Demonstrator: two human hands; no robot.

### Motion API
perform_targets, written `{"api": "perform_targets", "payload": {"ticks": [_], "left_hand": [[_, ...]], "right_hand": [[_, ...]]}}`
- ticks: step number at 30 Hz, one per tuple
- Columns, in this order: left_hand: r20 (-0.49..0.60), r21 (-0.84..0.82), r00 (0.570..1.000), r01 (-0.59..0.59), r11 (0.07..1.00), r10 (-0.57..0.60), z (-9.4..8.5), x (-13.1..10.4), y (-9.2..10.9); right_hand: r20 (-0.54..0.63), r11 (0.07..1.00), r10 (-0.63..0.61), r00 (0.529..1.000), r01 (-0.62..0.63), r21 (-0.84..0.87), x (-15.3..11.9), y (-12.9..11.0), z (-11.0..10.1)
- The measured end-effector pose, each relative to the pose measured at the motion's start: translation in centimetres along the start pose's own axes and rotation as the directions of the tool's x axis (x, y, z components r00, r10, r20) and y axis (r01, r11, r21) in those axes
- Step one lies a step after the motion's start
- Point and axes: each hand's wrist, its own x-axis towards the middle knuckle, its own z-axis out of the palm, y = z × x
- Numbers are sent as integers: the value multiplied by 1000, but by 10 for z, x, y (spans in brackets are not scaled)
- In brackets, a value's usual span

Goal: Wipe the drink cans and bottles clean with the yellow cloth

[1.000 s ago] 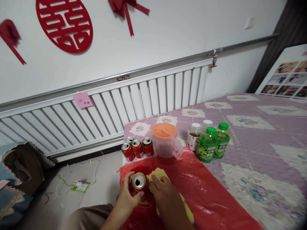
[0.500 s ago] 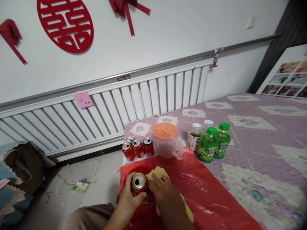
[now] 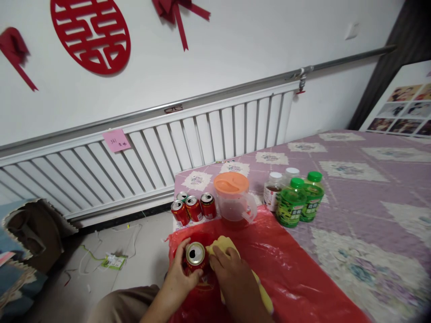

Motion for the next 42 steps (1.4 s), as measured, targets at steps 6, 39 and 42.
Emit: {"api": "perform_targets", "payload": {"ticks": [6, 39, 42], "left_hand": [[13, -59, 999, 46, 997, -45, -3, -1, 5], [72, -72, 994, 82, 994, -77, -5, -1, 13], [90, -75, 993, 84, 994, -77, -6, 0, 13]], "right_hand": [[102, 999, 11, 995, -7, -37, 1, -3, 0], [22, 997, 35, 999, -36, 64, 0, 1, -1], [-57, 997, 30, 998, -25, 78, -1, 3, -4]]}}
